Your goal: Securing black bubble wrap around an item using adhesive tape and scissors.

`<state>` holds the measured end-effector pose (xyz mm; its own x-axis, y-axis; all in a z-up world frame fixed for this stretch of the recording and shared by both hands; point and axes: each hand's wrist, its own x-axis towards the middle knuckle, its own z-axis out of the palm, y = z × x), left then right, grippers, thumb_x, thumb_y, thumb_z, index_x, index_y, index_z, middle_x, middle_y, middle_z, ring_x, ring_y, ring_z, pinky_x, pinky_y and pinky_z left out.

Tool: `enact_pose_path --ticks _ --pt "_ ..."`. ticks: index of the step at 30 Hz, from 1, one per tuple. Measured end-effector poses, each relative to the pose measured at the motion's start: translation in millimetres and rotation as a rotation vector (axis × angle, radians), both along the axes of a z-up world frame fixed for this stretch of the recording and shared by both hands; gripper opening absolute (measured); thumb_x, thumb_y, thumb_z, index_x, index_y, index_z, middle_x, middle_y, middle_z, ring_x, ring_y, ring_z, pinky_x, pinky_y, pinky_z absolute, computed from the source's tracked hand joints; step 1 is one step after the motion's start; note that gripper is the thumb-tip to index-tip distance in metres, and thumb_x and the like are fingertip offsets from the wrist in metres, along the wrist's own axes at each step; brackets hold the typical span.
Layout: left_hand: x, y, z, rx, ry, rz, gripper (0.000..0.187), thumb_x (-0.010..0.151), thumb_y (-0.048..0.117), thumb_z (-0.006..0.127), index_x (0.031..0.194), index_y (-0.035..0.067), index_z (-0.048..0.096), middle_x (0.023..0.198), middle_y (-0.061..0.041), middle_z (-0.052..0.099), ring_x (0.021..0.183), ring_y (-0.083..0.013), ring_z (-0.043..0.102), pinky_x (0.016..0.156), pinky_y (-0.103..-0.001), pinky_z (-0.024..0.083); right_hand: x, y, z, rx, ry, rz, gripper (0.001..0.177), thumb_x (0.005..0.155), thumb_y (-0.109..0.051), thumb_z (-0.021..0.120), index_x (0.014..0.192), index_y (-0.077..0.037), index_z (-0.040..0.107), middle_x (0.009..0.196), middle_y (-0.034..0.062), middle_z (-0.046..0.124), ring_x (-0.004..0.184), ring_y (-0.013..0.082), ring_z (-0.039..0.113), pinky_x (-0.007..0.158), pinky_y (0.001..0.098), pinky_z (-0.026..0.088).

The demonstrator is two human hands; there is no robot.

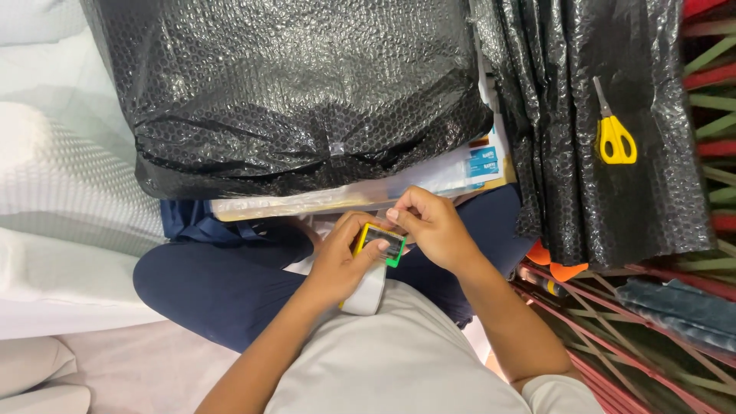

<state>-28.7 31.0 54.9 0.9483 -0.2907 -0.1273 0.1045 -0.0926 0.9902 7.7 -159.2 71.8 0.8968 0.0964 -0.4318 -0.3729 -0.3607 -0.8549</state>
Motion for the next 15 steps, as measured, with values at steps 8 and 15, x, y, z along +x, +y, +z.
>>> enact_pose_path --ticks 8,15 --pt "-2 1 3 0.036 0.044 -0.055 0.048 0.092 0.025 0.074 0.129 0.005 0.051 0.112 -0.021 0.064 0.114 -0.0452 0.063 0.1 -0.054 0.047 8 -11 -13 0.241 0.275 -0.091 0.016 0.098 -0.016 0.066 0.095 -0.002 0.061 0.08 0.0143 0.077 0.068 0.0172 0.077 0.058 0.0278 0.064" --pt "12 13 9 0.079 -0.076 -0.181 0.053 0.093 0.024 0.072 0.127 0.008 0.035 0.128 -0.016 0.059 0.107 -0.0486 0.068 0.084 -0.053 0.06 17 -16 -16 0.38 0.325 -0.036 0.015 0.094 -0.012 0.07 0.094 0.001 0.063 0.08 0.0202 0.076 0.067 0.0248 0.078 0.052 0.0349 0.065"
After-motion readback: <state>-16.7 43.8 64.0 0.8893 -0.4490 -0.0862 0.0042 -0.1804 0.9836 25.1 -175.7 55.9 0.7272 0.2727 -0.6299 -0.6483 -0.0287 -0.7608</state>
